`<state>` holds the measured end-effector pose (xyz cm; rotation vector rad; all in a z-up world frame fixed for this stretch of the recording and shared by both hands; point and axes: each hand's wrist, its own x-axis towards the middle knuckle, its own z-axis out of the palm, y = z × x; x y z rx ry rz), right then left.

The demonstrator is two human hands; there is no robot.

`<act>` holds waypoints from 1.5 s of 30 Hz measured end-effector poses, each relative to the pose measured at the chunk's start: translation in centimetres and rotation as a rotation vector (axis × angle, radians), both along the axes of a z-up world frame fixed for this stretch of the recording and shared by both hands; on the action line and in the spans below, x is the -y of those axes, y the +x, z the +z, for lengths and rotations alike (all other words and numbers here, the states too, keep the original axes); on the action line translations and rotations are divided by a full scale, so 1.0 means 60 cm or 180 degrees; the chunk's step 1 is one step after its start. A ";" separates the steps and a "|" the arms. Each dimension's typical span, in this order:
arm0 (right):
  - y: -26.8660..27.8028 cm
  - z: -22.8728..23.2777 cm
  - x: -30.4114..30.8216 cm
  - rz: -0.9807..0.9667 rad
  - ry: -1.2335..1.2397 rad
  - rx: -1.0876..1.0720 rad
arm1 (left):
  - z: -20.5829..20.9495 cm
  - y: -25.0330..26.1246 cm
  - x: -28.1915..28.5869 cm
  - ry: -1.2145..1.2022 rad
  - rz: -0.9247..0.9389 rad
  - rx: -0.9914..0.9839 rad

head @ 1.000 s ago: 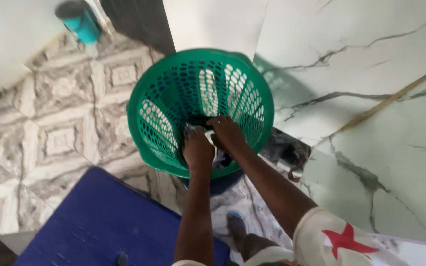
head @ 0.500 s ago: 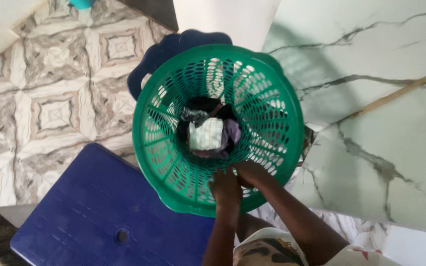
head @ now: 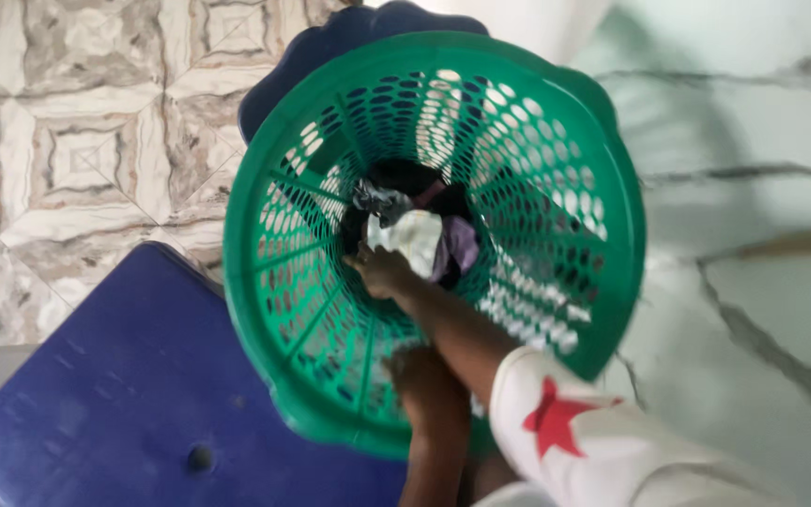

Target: The person takes items of clothing from a basket, folds a pair of shorts and a shirt on a small stool, and then places the folded items onto a shelf in a closet.

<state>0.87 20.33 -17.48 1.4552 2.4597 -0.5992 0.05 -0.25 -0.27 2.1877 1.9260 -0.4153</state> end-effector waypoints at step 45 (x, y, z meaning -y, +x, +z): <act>0.226 0.448 0.068 -0.1667 -0.1786 -0.4142 | 0.194 -0.025 -0.210 0.1535 0.1398 0.2128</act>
